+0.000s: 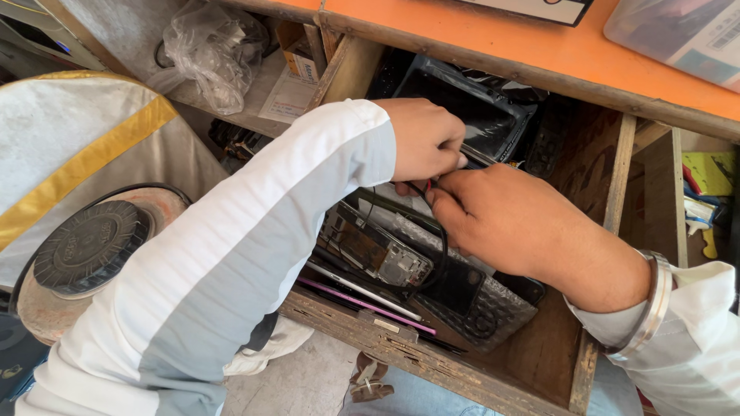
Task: The person opens a drawer and handles several small electronic components, including a circuit board and a phone screen. They inspect each item, turn them over, and place them back into the drawer among other parts.
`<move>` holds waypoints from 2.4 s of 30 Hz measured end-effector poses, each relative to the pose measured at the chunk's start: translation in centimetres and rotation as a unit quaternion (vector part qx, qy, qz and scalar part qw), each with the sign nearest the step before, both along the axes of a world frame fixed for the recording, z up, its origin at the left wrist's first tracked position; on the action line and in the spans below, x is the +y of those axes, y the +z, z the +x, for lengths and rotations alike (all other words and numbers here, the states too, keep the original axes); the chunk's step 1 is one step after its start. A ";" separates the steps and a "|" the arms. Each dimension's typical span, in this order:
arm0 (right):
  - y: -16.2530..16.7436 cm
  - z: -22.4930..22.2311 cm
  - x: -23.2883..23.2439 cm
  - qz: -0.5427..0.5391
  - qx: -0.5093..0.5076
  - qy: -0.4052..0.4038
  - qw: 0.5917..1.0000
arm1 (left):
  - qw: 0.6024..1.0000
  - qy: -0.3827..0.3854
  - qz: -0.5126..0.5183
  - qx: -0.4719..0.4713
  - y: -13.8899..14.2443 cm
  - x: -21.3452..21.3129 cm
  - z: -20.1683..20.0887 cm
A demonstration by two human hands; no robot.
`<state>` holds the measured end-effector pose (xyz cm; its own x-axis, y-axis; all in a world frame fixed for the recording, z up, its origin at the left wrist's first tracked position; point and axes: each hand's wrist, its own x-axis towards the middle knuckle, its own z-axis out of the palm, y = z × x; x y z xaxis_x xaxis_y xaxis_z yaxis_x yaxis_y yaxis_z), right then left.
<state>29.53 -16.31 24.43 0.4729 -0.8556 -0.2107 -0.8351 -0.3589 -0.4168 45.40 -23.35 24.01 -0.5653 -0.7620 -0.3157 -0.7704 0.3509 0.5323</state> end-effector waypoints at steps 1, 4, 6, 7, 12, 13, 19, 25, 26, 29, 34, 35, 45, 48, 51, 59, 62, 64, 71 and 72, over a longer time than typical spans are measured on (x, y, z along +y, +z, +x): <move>-0.1 -0.1 0.0 -0.005 0.003 -0.007 1.000 | 1.000 0.004 0.013 -0.009 0.2 0.1 0.0; -0.4 -0.2 -0.2 -0.001 0.008 0.021 1.000 | 0.998 0.014 0.042 -0.046 0.5 0.4 -0.2; -0.6 -0.2 -0.3 0.091 -0.053 0.058 0.993 | 0.996 0.021 0.056 -0.069 0.7 0.6 -0.2; -0.7 -0.2 -0.4 0.137 -0.085 0.076 0.984 | 0.995 0.026 0.063 -0.078 0.7 0.7 -0.2; -1.0 -0.8 -0.1 0.267 -0.164 0.233 0.921 | 0.988 0.050 0.118 -0.086 0.9 0.8 0.0; -1.0 -0.8 -0.1 0.242 -0.187 0.290 0.907 | 0.989 0.051 0.104 -0.092 0.8 0.9 0.1; -0.8 -0.5 -0.1 0.197 -0.116 0.212 0.950 | 0.992 -0.026 0.047 -0.111 -0.1 0.4 0.8; -0.5 -0.4 0.0 0.228 -0.088 0.182 0.952 | 0.973 -0.096 -0.006 -0.210 -2.6 0.0 -0.2; -0.5 -0.4 0.0 0.217 -0.094 0.179 0.955 | 0.969 -0.111 -0.021 -0.221 -3.1 0.1 -0.6; -0.7 -0.6 -0.1 0.127 -0.066 0.144 0.979 | 0.960 -0.106 -0.014 -0.257 -3.6 0.2 -1.0; -1.0 -1.1 -0.9 -0.091 -0.148 0.048 0.983 | 0.955 -0.070 0.007 -0.287 -2.8 -0.3 0.7; -1.0 -1.1 -0.9 -0.078 -0.140 0.033 0.987 | 0.954 -0.069 0.009 -0.291 -2.8 -0.1 0.8; -0.9 -0.6 -0.9 0.027 -0.091 0.007 0.996 | 0.948 -0.063 0.016 -0.310 -2.4 0.2 1.3; -0.8 -0.6 -0.7 0.040 -0.082 0.028 0.995 | 0.948 -0.066 0.019 -0.311 -2.6 0.4 1.0; -0.6 -0.5 -0.6 0.038 -0.069 0.027 0.997 | 0.947 -0.067 0.024 -0.314 -2.7 0.6 0.7; -0.6 -0.3 -0.2 0.009 -0.055 0.052 0.997 | 0.944 -0.072 0.031 -0.320 -2.9 0.8 0.1; -0.5 -0.4 0.0 0.010 -0.080 0.077 0.994 | 0.942 -0.073 0.031 -0.325 -2.9 0.8 -0.1; -0.5 -0.4 0.2 0.018 -0.082 0.084 0.993 | 0.941 -0.074 0.030 -0.329 -3.0 0.8 -0.2; -0.2 -0.1 0.4 0.048 -0.068 0.106 0.991 | 0.938 -0.075 0.031 -0.338 -3.2 0.7 -0.5; -0.2 -0.2 0.4 0.068 -0.062 0.085 0.992 | 0.937 -0.076 0.031 -0.340 -3.2 0.7 -0.5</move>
<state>29.37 -15.87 24.25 0.6378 -0.7289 -0.2488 -0.7061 -0.4243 -0.5670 44.92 -22.65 20.79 -0.3186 -0.6564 -0.6838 -0.8823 0.4691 -0.0392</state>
